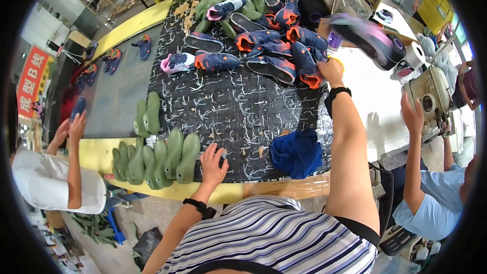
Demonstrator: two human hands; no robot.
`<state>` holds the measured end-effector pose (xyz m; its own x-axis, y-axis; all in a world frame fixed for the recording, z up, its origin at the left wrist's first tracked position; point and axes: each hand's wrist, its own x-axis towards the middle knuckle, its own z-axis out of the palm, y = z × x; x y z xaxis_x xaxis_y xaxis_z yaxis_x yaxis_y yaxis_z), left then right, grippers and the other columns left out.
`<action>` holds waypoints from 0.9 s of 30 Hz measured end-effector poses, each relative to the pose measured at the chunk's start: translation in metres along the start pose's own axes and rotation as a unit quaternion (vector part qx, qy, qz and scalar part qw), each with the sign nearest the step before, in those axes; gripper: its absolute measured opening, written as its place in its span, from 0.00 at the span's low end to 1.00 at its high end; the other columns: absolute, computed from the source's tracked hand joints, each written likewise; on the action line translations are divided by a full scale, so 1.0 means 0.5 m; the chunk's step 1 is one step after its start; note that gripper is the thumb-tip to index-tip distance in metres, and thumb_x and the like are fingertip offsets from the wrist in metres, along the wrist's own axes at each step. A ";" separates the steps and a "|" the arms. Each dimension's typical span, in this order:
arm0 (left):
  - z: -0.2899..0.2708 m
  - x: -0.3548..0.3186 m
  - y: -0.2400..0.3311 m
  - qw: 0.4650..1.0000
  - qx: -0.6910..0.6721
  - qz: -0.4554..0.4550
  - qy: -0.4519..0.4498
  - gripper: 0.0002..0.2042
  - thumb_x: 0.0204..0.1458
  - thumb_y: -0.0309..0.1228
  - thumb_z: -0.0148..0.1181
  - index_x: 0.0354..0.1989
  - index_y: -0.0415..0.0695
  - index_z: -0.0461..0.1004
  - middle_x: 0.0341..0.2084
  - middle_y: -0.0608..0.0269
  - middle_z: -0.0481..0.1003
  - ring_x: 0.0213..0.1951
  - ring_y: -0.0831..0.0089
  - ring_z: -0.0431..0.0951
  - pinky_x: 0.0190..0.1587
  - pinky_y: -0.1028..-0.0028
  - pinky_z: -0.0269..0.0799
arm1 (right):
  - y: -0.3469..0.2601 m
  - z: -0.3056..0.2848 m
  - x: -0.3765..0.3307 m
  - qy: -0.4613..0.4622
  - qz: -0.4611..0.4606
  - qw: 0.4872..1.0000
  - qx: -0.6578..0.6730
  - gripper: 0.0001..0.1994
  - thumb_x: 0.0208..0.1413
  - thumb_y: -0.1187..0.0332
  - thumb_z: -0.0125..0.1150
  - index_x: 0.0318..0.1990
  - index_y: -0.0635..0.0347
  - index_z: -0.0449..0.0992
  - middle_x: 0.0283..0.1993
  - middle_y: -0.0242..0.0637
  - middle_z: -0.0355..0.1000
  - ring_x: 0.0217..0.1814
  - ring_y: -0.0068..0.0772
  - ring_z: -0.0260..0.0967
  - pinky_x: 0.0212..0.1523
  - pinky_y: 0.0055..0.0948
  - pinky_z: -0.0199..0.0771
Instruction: Organizing and sorting green plastic shoe lasts and shoe uppers on a workbench and the floor.
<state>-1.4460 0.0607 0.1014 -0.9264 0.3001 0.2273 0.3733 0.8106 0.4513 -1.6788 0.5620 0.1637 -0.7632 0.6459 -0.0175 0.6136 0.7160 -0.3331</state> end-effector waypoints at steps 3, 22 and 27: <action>-0.002 -0.005 0.000 1.000 0.001 0.005 0.008 0.20 0.48 0.32 0.60 0.51 0.42 0.71 0.58 0.50 0.64 0.62 0.53 0.59 0.60 0.54 0.52 | -0.030 0.003 -0.028 0.024 -0.021 0.999 -0.040 0.30 0.42 0.47 0.63 0.45 0.67 0.77 0.49 0.53 0.74 0.53 0.53 0.72 0.53 0.42 0.70; -0.001 -0.010 0.000 1.000 -0.014 0.008 0.018 0.20 0.47 0.32 0.60 0.51 0.42 0.71 0.58 0.51 0.64 0.62 0.54 0.60 0.60 0.55 0.53 | -0.510 0.188 -0.372 -0.122 -0.305 0.878 0.348 0.12 0.48 0.64 0.59 0.38 0.61 0.76 0.36 0.50 0.76 0.42 0.53 0.74 0.46 0.44 0.73; 0.004 -0.005 0.002 1.000 -0.006 0.007 0.007 0.20 0.47 0.31 0.60 0.51 0.42 0.71 0.58 0.51 0.64 0.62 0.54 0.60 0.61 0.55 0.53 | -0.325 0.169 -0.414 -0.054 -0.401 0.875 0.266 0.17 0.50 0.67 0.60 0.46 0.66 0.72 0.49 0.52 0.69 0.55 0.54 0.65 0.55 0.44 0.65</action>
<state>-1.4437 0.0616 0.0997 -0.9206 0.3038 0.2452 0.3862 0.8006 0.4581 -1.6379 0.2895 0.1418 -0.9374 -0.0581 0.3434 -0.2878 0.6848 -0.6695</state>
